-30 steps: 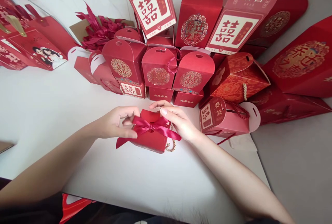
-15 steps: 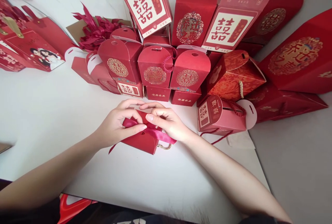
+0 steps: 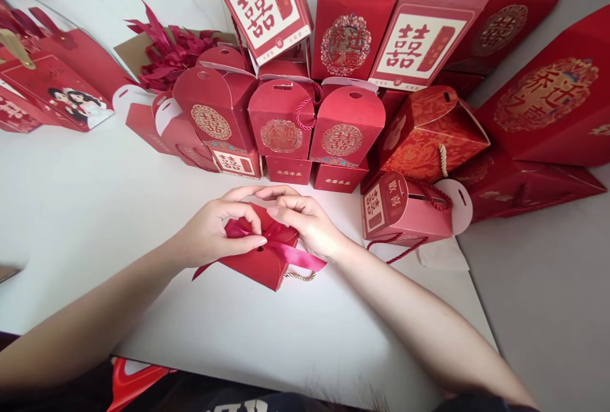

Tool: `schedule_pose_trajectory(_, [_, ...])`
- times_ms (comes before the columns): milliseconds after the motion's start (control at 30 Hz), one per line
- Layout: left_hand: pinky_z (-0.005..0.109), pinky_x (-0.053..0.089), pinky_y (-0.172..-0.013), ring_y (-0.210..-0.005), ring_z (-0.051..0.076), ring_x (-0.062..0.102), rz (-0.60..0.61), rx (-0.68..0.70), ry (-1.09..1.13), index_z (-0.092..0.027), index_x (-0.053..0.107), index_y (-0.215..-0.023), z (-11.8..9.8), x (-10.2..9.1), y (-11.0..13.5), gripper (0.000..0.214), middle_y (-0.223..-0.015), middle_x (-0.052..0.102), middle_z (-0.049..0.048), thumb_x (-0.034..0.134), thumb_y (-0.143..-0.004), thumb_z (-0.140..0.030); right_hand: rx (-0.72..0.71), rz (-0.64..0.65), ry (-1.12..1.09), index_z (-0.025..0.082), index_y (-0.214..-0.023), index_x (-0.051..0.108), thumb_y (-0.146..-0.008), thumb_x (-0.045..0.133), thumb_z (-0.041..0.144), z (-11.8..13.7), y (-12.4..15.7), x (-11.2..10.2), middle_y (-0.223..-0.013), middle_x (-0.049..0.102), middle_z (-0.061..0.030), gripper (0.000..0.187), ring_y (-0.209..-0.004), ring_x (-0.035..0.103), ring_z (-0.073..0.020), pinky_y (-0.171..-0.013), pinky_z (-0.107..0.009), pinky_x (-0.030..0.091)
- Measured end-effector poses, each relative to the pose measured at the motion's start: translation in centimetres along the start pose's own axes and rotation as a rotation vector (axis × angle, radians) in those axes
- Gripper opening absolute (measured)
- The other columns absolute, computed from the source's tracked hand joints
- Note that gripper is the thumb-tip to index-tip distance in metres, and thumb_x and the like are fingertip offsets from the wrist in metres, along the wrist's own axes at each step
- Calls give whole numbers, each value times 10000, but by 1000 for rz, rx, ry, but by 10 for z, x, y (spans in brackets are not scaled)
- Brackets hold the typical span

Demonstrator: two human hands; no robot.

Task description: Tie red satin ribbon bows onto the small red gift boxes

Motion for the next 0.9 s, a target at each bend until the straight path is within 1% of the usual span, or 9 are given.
schedule_pose_trajectory(133, [392, 369, -1124, -1317, 260, 472, -7, 8, 39, -190, 678, -741, 0, 0, 0, 121, -1428, 491, 47, 705, -789, -298, -13, 23, 4, 191, -579, 580, -883, 635, 308, 1, -1, -3, -1153, 643, -37, 330, -1181, 557, -228, -1069, -389, 384])
schedule_pose_trajectory(233, [382, 391, -1097, -1274, 246, 511, -6, 25, 88, -186, 684, -778, 4, -3, -2, 130, -1390, 526, 64, 658, -843, -296, 44, 8, -38, 202, -691, 645, -899, 608, 370, -3, -2, -8, -1148, 650, -53, 270, -1161, 577, -233, -1033, -380, 421])
schedule_pose_trajectory(333, [394, 415, -1063, -1192, 233, 567, -44, 13, 151, -176, 668, -811, 14, -9, -5, 173, -1298, 587, 91, 593, -897, -306, 65, -35, -69, 204, -757, 652, -897, 599, 418, -8, -3, -13, -1116, 659, -54, 261, -1129, 589, -228, -957, -346, 465])
schedule_pose_trajectory(467, [396, 399, -1068, -1220, 237, 538, -83, 27, 173, -172, 615, -799, 23, -21, -7, 200, -1250, 602, 102, 586, -908, -337, -1, -105, -32, 223, -850, 649, -918, 574, 411, -10, -3, -17, -1036, 669, -35, 214, -1092, 595, -204, -987, -329, 426])
schedule_pose_trajectory(600, [382, 392, -1069, -1242, 235, 505, -26, 95, 186, -181, 613, -846, 24, -27, -6, 155, -1265, 572, 103, 615, -888, -330, -75, -161, 7, 225, -870, 644, -946, 529, 409, -7, -1, -19, -994, 663, -40, 230, -1088, 597, -206, -974, -329, 425])
schedule_pose_trajectory(667, [363, 421, -1027, -1171, 224, 537, -23, 110, 185, -184, 610, -853, 26, -29, -7, 150, -1190, 584, 97, 622, -881, -331, -90, -180, 26, 226, -872, 641, -951, 512, 429, -7, -1, -19, -992, 658, -44, 253, -1080, 598, -209, -927, -322, 448])
schedule_pose_trajectory(733, [338, 461, -937, -1027, 204, 568, -24, 131, 179, -187, 616, -877, 29, -31, -9, 175, -1055, 594, 85, 614, -880, -362, -80, -190, 38, 226, -871, 637, -954, 493, 455, -8, -1, -20, -1002, 654, -48, 283, -1056, 602, -209, -875, -316, 468])
schedule_pose_trajectory(800, [325, 473, -868, -907, 188, 549, -21, 172, 159, -192, 642, -908, 33, -33, -10, 225, -953, 573, 71, 612, -870, -411, -68, -196, 27, 223, -866, 632, -955, 482, 467, -11, -1, -20, -999, 650, -48, 300, -1029, 606, -206, -863, -317, 474])
schedule_pose_trajectory(900, [346, 460, -906, -931, 202, 523, -30, 234, 105, -209, 686, -919, 35, -37, -10, 273, -973, 544, 74, 642, -828, -463, -76, -190, 31, 220, -861, 620, -959, 469, 467, -14, -1, -19, -979, 645, -47, 305, -998, 609, -205, -901, -335, 463])
Point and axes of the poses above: each hand's wrist, its own y-axis away from the middle knuckle, its own x-axis out of the palm, z = x × y, the point moved 3 cm from there along -y, towards the middle knuckle
